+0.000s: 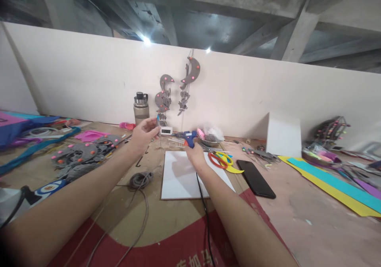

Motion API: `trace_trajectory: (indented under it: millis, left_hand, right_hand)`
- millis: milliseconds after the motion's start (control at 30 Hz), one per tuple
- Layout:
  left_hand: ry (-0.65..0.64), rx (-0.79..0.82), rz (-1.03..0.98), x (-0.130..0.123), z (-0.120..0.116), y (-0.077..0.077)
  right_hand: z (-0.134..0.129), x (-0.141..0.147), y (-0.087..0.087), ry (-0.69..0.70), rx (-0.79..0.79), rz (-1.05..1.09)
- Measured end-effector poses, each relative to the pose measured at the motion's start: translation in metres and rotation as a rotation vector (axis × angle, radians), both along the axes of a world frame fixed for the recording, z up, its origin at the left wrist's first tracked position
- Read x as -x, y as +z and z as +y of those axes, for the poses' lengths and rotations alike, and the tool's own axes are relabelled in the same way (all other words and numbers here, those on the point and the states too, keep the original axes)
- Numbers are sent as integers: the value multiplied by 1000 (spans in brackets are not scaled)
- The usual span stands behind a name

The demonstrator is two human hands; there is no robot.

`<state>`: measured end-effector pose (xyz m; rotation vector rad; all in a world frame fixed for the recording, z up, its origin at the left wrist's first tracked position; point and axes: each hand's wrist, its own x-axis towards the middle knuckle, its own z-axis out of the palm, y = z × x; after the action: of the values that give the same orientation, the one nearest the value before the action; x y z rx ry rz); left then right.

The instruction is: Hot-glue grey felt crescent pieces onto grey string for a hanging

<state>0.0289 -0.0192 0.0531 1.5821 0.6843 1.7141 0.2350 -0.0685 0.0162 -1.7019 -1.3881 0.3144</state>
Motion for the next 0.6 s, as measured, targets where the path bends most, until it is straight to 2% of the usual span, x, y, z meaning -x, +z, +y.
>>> trace_trajectory:
  millis: [100, 200, 267, 367, 600]
  left_hand:
    - [174, -133, 142, 5, 1, -2]
    - [373, -272, 312, 7, -5, -2]
    - [438, -320, 376, 8, -9, -1]
    - [475, -335, 402, 8, -11, 0]
    - [486, -301, 365, 10, -8, 1]
  right_hand:
    - [-2, 8, 9, 48, -171, 251]
    - [-9, 24, 20, 223, -283, 552]
    - [-15, 34, 23, 320, -320, 645]
    - [-22, 43, 24, 389, -405, 674]
    - [-32, 48, 22, 404, -441, 494]
